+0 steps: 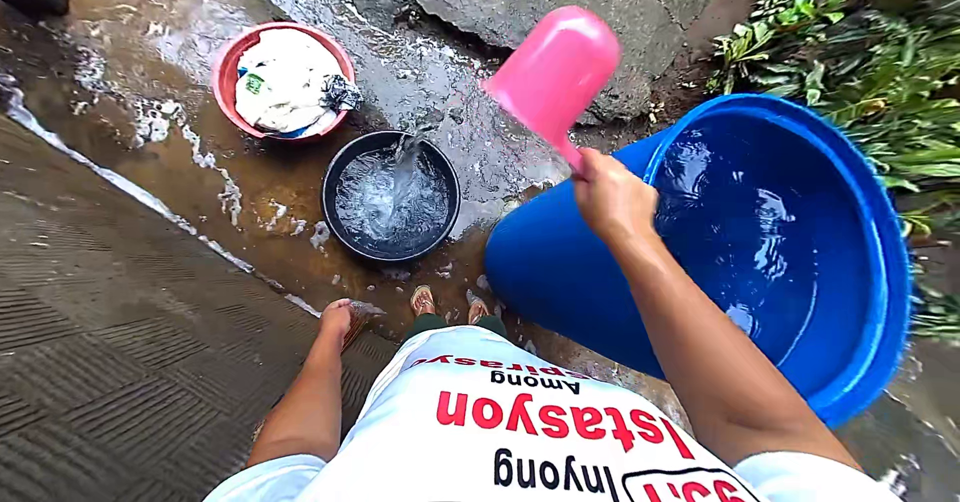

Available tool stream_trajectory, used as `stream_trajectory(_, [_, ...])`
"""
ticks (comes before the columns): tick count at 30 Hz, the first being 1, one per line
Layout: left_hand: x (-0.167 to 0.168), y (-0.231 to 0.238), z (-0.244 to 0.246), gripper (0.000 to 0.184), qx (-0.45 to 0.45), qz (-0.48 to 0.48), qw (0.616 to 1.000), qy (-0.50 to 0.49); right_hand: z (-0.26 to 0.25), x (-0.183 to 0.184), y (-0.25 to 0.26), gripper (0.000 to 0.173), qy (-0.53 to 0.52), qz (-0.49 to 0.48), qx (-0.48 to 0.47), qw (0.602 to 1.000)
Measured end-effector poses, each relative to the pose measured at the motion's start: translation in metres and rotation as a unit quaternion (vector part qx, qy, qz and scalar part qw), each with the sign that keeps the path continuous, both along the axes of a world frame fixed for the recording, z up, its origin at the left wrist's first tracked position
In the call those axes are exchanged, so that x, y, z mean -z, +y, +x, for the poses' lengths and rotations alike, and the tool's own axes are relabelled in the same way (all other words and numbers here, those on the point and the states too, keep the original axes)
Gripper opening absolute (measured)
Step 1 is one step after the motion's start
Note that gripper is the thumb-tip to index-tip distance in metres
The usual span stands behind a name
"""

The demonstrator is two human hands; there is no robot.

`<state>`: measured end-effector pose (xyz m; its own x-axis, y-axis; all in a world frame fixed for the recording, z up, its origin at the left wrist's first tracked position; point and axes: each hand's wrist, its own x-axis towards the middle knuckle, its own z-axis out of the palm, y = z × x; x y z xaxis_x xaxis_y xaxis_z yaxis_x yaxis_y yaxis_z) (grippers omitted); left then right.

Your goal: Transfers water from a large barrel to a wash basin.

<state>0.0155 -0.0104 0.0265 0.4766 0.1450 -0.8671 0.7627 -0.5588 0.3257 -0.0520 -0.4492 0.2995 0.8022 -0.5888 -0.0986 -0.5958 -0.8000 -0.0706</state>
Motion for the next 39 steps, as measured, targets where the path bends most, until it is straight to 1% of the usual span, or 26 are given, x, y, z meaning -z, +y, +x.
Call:
stream_trajectory(2, [0.003,-0.003,0.004,0.038,0.006,-0.001,1.0,0.0,-0.045,-0.026,-0.023,0.04,-0.03,0.017,0.079,0.996])
stream_trajectory(3, [0.003,-0.005,0.006,0.038,0.012,0.0,1.0,-0.002,-0.071,-0.034,-0.039,0.043,-0.042,0.014,0.131,0.99])
stream_trajectory(5, [0.001,-0.01,0.01,0.038,0.019,-0.002,1.0,-0.006,-0.123,-0.043,-0.07,0.05,-0.042,-0.003,0.253,0.966])
stream_trajectory(7, [-0.001,-0.016,0.013,0.039,0.027,-0.006,1.0,-0.009,-0.17,-0.041,-0.098,0.054,-0.014,-0.017,0.358,0.933])
stream_trajectory(9, [-0.004,-0.022,0.016,0.039,0.04,-0.008,0.999,-0.009,-0.211,-0.026,-0.118,0.054,0.029,-0.018,0.429,0.903])
stream_trajectory(11, [-0.006,-0.026,0.019,0.039,0.051,-0.005,0.999,-0.015,-0.242,-0.001,-0.131,0.053,0.098,-0.01,0.464,0.88])
stream_trajectory(14, [-0.01,-0.035,0.021,0.039,0.06,-0.006,0.998,-0.023,-0.26,0.039,-0.134,0.055,0.203,0.039,0.451,0.868])
stream_trajectory(15, [-0.011,-0.036,0.022,0.04,0.062,-0.006,0.998,-0.024,-0.26,0.054,-0.135,0.055,0.219,0.073,0.437,0.869])
stream_trajectory(16, [-0.012,-0.038,0.021,0.04,0.062,-0.006,0.998,-0.026,-0.257,0.07,-0.138,0.055,0.204,0.116,0.428,0.873])
stream_trajectory(17, [-0.013,-0.039,0.021,0.04,0.062,-0.006,0.998,-0.027,-0.255,0.086,-0.141,0.052,0.16,0.162,0.43,0.873])
stream_trajectory(18, [-0.014,-0.04,0.02,0.04,0.063,-0.007,0.998,-0.027,-0.253,0.1,-0.144,0.047,0.093,0.209,0.445,0.866])
stream_trajectory(19, [-0.014,-0.04,0.019,0.04,0.064,-0.01,0.998,-0.028,-0.249,0.109,-0.142,0.039,-0.001,0.264,0.469,0.843])
stream_trajectory(20, [-0.013,-0.04,0.017,0.04,0.061,-0.012,0.998,-0.028,-0.246,0.111,-0.139,0.028,-0.111,0.321,0.495,0.8])
stream_trajectory(21, [-0.011,-0.039,0.015,0.04,0.058,-0.012,0.998,-0.029,-0.245,0.112,-0.138,0.016,-0.212,0.372,0.518,0.741])
stream_trajectory(22, [-0.01,-0.038,0.013,0.04,0.055,-0.014,0.998,-0.026,-0.244,0.108,-0.136,0.009,-0.291,0.414,0.531,0.68])
stream_trajectory(23, [-0.01,-0.037,0.011,0.04,0.052,-0.015,0.998,-0.024,-0.243,0.101,-0.133,0.011,-0.348,0.443,0.537,0.627])
stream_trajectory(24, [-0.008,-0.035,0.009,0.04,0.051,-0.014,0.998,-0.021,-0.243,0.093,-0.131,0.014,-0.385,0.466,0.533,0.593])
stream_trajectory(25, [-0.008,-0.034,0.007,0.039,0.051,-0.012,0.998,-0.018,-0.244,0.085,-0.128,0.017,-0.41,0.481,0.525,0.57])
stream_trajectory(26, [-0.007,-0.033,0.005,0.039,0.048,-0.01,0.999,-0.015,-0.245,0.075,-0.126,0.018,-0.426,0.492,0.515,0.559])
stream_trajectory(28, [-0.005,-0.032,0.003,0.038,0.044,-0.009,0.999,-0.014,-0.246,0.053,-0.12,0.02,-0.448,0.5,0.49,0.555])
stream_trajectory(30, [-0.002,-0.031,0.003,0.038,0.044,-0.01,0.999,-0.015,-0.246,0.029,-0.115,0.02,-0.46,0.504,0.458,0.569])
stream_trajectory(31, [-0.001,-0.031,0.003,0.038,0.044,-0.011,0.999,-0.014,-0.245,0.017,-0.113,0.02,-0.46,0.505,0.44,0.582])
stream_trajectory(34, [0.006,-0.031,0.006,0.037,0.05,-0.005,0.999,-0.018,-0.231,-0.022,-0.105,0.022,-0.437,0.501,0.388,0.638])
stream_trajectory(39, [0.012,-0.03,0.007,0.038,0.039,-0.015,0.999,-0.015,-0.187,-0.076,-0.086,0.022,-0.391,0.484,0.307,0.72])
